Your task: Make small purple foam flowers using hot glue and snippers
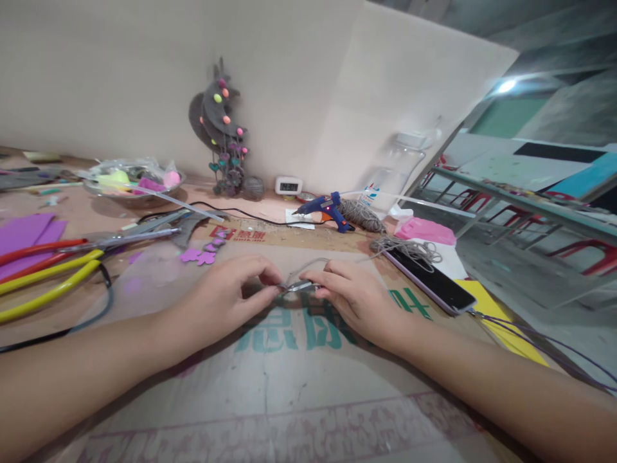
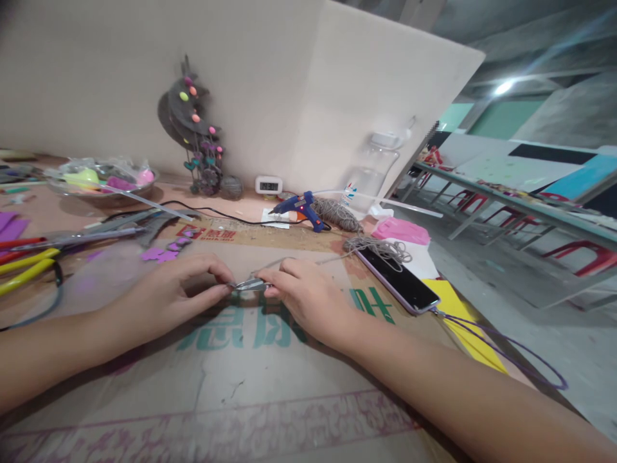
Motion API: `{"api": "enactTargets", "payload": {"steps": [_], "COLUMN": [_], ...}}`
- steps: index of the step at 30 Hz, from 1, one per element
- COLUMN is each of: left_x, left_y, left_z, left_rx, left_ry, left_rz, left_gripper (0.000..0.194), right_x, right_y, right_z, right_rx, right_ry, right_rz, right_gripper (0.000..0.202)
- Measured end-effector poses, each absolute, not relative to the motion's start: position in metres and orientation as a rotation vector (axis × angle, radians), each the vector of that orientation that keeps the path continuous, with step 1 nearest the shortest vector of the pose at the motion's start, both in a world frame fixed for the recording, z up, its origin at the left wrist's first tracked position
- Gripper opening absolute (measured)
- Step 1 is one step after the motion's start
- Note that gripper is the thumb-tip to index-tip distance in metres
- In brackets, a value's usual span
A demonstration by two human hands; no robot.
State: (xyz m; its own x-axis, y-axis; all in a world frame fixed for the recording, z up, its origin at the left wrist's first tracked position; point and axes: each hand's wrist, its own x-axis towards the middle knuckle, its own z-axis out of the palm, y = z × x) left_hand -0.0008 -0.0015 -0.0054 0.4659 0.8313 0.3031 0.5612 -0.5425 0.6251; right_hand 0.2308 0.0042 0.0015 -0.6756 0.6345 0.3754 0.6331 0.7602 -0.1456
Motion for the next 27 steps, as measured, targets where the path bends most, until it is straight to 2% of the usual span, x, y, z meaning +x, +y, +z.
{"api": "enactTargets", "payload": {"steps": [10, 16, 27], "left_x": [0.0002, 0.0005, 0.0027], "left_y": [0.0006, 0.0047, -0.0001], "left_z": [-0.0037, -0.0028, 0.0002], "left_rx": [2.062, 1.887, 1.989], "left_ry": [1.192, 1.294, 1.253], "left_rz": [0.797, 0.746, 0.706], "left_gripper": [0.014, 0.025, 0.021], "right_x": [0.2339, 0.2330, 0.2304], "right_y": [0.0054, 0.0032, 0.0023], "right_z": [0.0017, 0.0030, 0.0016], "right_rx": [-0.984, -0.964, -0.912], "right_ry": [-2.505, -2.480, -2.531], "right_rz": [0.021, -0.228, -0.458], "right_gripper": [0.033, 0.033, 0.030]}}
